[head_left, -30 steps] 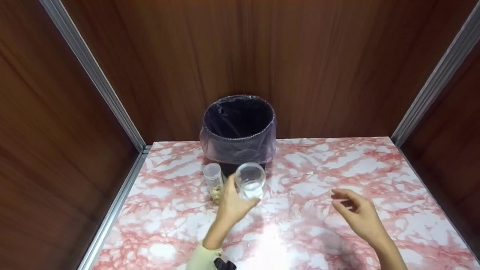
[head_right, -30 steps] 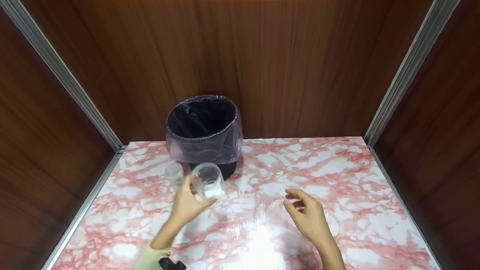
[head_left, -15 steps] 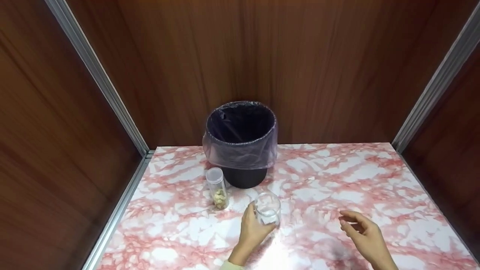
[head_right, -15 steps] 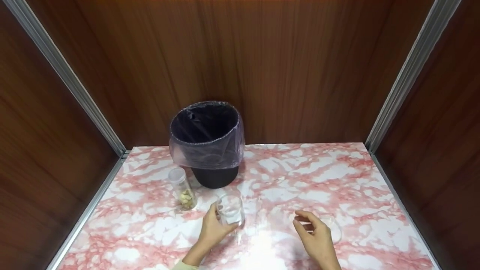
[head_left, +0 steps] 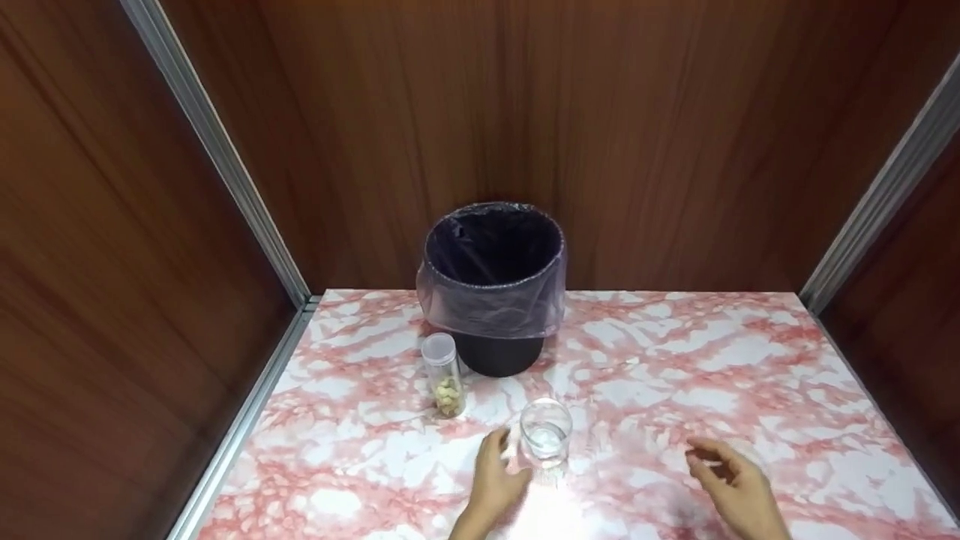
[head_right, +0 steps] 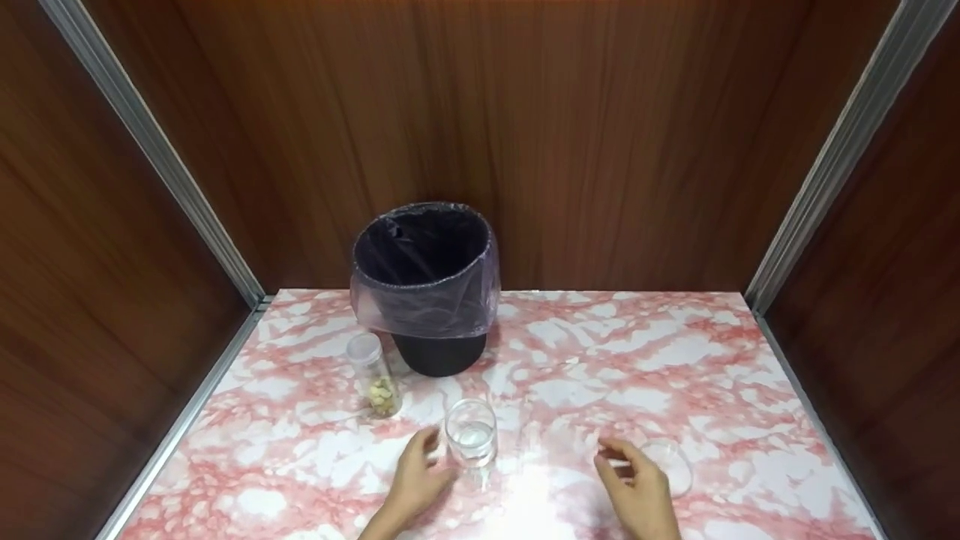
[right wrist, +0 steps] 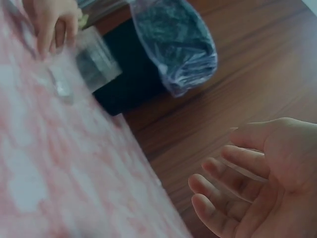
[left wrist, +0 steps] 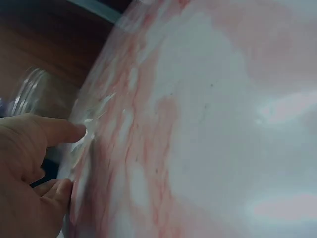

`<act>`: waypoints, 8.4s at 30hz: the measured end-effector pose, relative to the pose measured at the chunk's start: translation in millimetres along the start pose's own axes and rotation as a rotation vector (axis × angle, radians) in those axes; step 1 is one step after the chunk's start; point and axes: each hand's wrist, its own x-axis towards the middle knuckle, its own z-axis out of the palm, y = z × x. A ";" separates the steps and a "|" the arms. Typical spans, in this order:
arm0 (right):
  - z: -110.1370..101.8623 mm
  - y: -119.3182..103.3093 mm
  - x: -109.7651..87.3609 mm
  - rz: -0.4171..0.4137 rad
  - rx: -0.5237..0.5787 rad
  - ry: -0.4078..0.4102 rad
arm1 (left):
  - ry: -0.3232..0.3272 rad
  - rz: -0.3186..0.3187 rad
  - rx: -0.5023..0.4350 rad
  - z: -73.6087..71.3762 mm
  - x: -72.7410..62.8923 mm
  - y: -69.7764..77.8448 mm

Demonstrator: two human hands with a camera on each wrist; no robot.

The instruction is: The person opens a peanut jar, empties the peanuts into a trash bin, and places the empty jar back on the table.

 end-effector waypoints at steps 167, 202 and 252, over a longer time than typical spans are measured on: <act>-38.2 93.3 116.3 -0.086 -0.465 0.010 | -0.190 -0.266 -0.943 -69.5 -23.9 54.9; 88.6 -163.8 221.0 -1.103 -0.376 0.217 | -0.023 -0.266 -0.927 -90.8 -38.3 46.1; 109.9 -172.6 219.9 -1.104 -0.403 0.339 | 0.477 0.029 0.024 -203.4 163.4 189.2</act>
